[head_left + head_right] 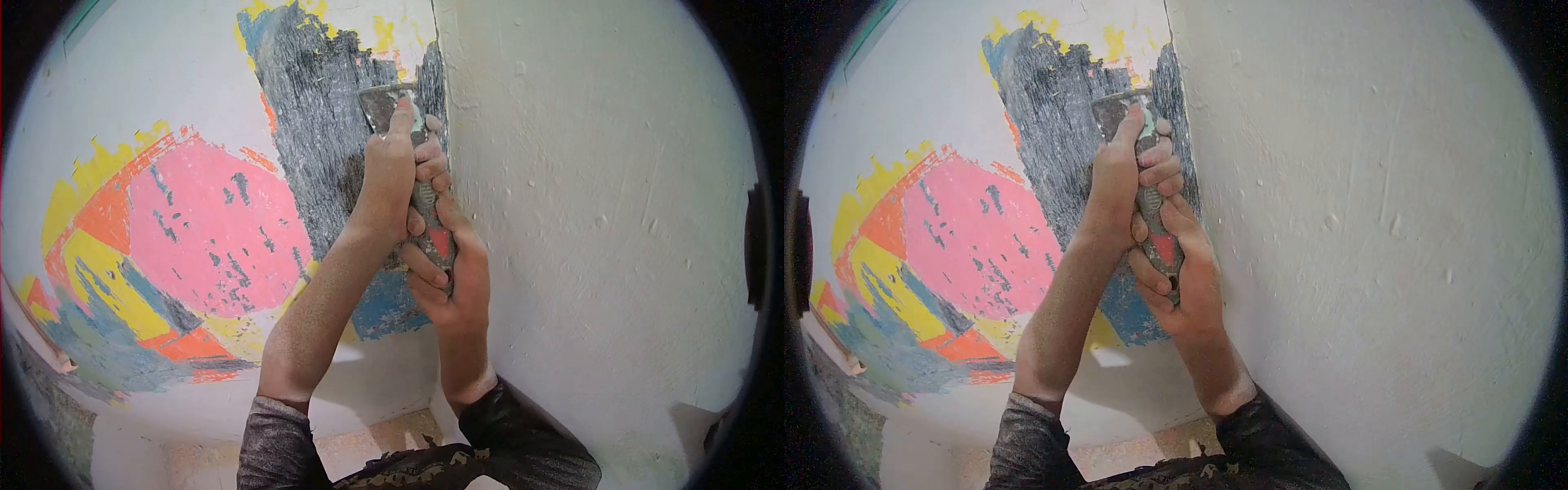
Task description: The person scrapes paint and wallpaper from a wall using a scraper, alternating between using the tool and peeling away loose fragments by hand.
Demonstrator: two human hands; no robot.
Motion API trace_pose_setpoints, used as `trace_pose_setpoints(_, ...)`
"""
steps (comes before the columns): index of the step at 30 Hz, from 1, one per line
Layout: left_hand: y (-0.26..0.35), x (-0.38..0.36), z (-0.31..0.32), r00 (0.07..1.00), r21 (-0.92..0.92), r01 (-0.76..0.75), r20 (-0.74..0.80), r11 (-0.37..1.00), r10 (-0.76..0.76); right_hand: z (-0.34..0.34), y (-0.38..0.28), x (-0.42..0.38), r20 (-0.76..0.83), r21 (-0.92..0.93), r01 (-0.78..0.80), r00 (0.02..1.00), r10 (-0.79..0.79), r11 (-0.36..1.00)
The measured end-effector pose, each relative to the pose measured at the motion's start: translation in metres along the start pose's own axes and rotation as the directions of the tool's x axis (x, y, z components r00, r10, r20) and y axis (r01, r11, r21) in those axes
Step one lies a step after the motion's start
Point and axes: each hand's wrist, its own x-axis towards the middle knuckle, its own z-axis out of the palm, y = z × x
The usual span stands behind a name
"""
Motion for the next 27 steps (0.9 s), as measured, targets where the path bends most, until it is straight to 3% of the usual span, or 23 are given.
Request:
trace_pose_setpoints(3, -0.008, -0.013, -0.004, 0.998, 0.000, 0.056, -0.033, 0.998, -0.056, -0.011, 0.014, -0.020, -0.136, -0.024, 0.014, 0.990, -0.017, 1.000)
trace_pose_setpoints(5, -0.007, -0.010, -0.006, 0.992, 0.020, 0.102, -0.072, 0.995, -0.100, -0.011, 0.015, -0.011, -0.120, -0.047, 0.036, 0.992, -0.041, 0.998)
trace_pose_setpoints(7, 0.003, 0.000, -0.003, 1.000, 0.130, -0.020, -0.017, 0.991, 0.022, -0.004, 0.012, -0.004, -0.131, -0.072, 0.053, 0.989, -0.062, 0.996)
trace_pose_setpoints(10, 0.010, 0.005, 0.003, 0.999, 0.062, -0.043, 0.014, 0.997, 0.042, 0.011, 0.001, 0.006, -0.069, -0.042, 0.031, 0.997, -0.034, 0.999)
trace_pose_setpoints(13, 0.001, -0.009, -0.004, 0.993, 0.093, 0.089, -0.085, 0.992, -0.081, -0.003, 0.013, -0.005, -0.082, -0.080, 0.057, 0.995, -0.063, 0.995)
trace_pose_setpoints(17, 0.008, 0.000, -0.004, 0.998, 0.174, 0.032, -0.059, 0.984, -0.022, 0.004, 0.009, 0.008, -0.093, -0.074, 0.062, 0.993, -0.069, 0.995)
trace_pose_setpoints(19, 0.015, 0.007, 0.002, 0.999, -0.055, -0.017, 0.036, 0.998, 0.019, 0.006, 0.005, 0.008, -0.103, -0.045, 0.050, 0.993, -0.055, 0.998)
trace_pose_setpoints(20, 0.013, 0.007, 0.001, 0.999, -0.054, -0.022, 0.039, 0.998, 0.024, 0.004, 0.006, 0.005, -0.102, -0.069, 0.061, 0.992, -0.067, 0.996)
trace_pose_setpoints(22, 0.006, -0.001, -0.004, 1.000, 0.146, 0.012, -0.024, 0.989, -0.009, -0.001, 0.011, -0.008, -0.108, -0.110, 0.075, 0.990, -0.087, 0.991)
trace_pose_setpoints(25, 0.007, -0.007, -0.001, 0.999, 0.177, 0.038, -0.043, 0.983, -0.031, 0.004, 0.011, -0.003, -0.094, -0.153, 0.097, 0.989, -0.112, 0.983)
trace_pose_setpoints(27, 0.016, 0.005, 0.005, 0.999, 0.126, -0.031, 0.033, 0.992, 0.027, 0.013, 0.001, 0.011, -0.076, -0.036, 0.063, 0.995, -0.066, 0.997)
